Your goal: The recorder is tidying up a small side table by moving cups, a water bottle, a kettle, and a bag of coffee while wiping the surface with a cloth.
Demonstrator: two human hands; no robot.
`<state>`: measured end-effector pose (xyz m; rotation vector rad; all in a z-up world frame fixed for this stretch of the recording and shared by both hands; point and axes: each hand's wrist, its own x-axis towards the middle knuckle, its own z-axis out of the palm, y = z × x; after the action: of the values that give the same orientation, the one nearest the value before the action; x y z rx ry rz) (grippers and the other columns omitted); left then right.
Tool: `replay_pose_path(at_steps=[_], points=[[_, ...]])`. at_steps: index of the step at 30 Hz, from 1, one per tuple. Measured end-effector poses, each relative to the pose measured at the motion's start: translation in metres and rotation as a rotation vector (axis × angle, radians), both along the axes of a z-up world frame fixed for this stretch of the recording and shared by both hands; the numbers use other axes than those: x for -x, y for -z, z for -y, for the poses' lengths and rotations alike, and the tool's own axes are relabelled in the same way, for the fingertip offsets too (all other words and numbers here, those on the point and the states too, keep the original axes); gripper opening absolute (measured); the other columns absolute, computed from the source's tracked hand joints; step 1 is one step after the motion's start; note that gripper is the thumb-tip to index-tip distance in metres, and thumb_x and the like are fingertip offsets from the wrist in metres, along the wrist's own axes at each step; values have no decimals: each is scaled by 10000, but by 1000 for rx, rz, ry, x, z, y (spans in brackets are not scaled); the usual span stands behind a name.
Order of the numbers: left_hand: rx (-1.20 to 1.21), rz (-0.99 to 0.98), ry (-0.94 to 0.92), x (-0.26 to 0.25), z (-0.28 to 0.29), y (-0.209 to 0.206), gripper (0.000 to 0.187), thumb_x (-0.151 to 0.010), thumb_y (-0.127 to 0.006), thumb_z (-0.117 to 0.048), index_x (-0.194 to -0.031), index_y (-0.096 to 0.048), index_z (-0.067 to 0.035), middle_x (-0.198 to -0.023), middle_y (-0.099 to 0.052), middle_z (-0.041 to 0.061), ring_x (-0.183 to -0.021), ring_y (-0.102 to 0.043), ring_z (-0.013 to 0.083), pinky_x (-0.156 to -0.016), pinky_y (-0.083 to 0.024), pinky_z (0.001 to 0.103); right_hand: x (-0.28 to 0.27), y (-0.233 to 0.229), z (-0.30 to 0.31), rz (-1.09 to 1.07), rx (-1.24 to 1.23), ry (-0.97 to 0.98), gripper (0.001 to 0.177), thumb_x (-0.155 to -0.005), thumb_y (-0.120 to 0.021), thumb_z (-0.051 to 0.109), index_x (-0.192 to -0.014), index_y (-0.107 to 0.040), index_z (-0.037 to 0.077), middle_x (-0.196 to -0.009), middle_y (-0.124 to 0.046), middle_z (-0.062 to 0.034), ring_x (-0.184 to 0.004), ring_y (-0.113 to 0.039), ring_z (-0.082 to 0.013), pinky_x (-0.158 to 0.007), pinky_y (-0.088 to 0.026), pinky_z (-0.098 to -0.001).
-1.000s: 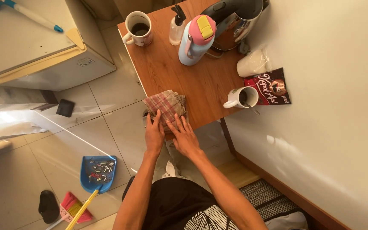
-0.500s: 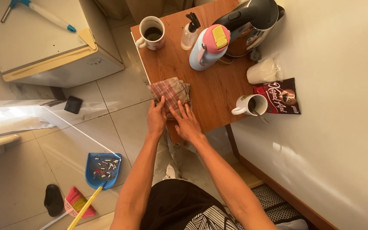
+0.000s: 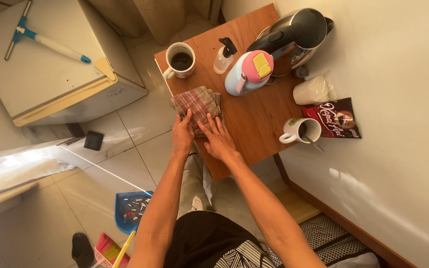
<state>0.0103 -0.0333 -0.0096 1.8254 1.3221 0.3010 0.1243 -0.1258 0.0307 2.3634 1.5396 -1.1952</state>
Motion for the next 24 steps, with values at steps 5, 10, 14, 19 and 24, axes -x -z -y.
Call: replay_pose_path(at_steps=[5,10,14,19,24], points=[[17,-17,7,4,-7,-2,504,-972,-577,-21,-1442,-596,-202,-1477,-447,356,-1309,-526,480,-1046,-498,470,8,6,-2,26,-49,12,849,-950,-654,162,-1620,-175,365,-1724,75,-17,-1585,19,-288,-1292,-111,-473],[-18,36,11,6,0,5,527,-964,-560,19,-1461,-576,-156,-1478,-430,380,-1360,-461,506,-1084,-456,489,14,8,10,63,-125,30,864,-934,-667,145,-1623,-183,339,-1727,46,-30,-1585,-9,-295,-1291,-121,-476],[-18,69,-21,9,14,10,533,-945,-565,27,-1446,-589,-154,-1483,-434,371,-1375,-453,493,-1109,-436,482,16,9,24,55,-134,5,871,-933,-664,140,-1627,-175,334,-1722,41,-50,-1580,-17,-302,-1284,-127,-478],[28,58,-91,15,49,6,514,-952,-572,4,-1432,-593,-179,-1502,-423,357,-1359,-470,480,-1087,-449,474,18,6,56,43,-149,-36,877,-924,-667,134,-1626,-181,332,-1725,29,-54,-1586,-30,-301,-1288,-139,-474],[20,52,-122,20,87,6,545,-947,-573,6,-1454,-584,-194,-1503,-410,368,-1354,-475,489,-1084,-458,467,17,2,90,51,-166,-86,872,-928,-654,122,-1628,-179,330,-1727,21,-51,-1586,-39,-300,-1292,-142,-470]])
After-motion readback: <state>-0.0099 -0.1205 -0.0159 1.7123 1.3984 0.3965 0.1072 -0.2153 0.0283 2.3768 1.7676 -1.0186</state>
